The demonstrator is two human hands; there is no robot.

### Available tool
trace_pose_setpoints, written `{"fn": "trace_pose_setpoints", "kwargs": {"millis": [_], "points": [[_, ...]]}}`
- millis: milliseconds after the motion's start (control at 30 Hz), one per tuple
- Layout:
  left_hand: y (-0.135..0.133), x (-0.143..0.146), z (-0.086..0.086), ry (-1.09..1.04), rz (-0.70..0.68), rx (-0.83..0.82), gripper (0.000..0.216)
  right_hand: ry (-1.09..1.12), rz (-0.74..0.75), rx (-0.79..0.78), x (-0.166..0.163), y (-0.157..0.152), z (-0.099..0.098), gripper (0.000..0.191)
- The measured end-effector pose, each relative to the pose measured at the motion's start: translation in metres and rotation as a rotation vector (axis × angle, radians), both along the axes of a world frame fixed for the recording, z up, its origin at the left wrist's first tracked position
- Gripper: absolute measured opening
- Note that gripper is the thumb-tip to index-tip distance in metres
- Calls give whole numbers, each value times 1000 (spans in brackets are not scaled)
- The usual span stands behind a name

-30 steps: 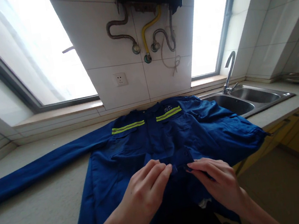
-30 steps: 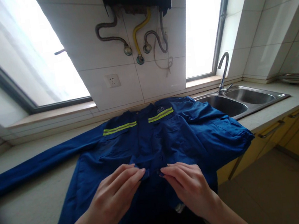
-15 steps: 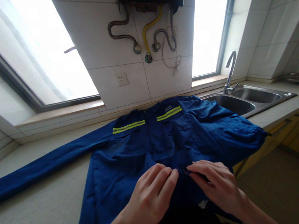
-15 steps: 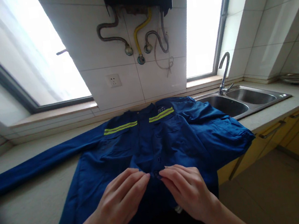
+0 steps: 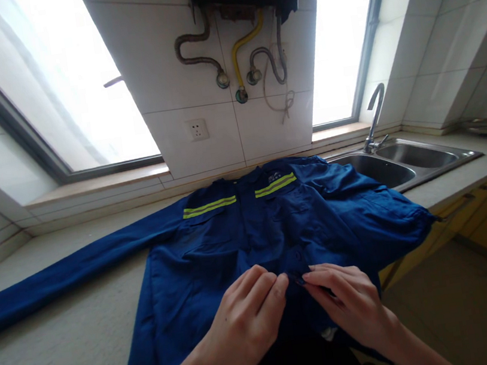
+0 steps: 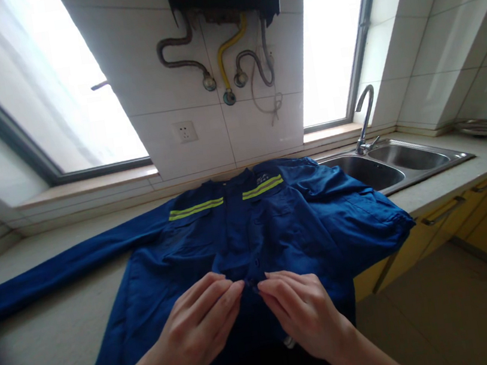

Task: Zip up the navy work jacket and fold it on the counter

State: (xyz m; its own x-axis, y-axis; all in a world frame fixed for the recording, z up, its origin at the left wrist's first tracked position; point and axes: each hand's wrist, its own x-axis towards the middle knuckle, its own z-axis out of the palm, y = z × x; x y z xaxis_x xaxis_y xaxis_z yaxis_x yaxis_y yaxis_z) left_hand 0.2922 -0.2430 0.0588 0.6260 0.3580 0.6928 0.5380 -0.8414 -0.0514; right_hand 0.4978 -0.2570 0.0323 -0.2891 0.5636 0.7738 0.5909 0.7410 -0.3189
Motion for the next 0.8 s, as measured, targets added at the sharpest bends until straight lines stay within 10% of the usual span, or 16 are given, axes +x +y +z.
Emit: {"fn": "trace_pose_setpoints", "kwargs": {"millis": [800], "points": [[9, -2, 11, 148, -78, -183, 19, -78, 76, -74, -1, 2, 2, 22]]}}
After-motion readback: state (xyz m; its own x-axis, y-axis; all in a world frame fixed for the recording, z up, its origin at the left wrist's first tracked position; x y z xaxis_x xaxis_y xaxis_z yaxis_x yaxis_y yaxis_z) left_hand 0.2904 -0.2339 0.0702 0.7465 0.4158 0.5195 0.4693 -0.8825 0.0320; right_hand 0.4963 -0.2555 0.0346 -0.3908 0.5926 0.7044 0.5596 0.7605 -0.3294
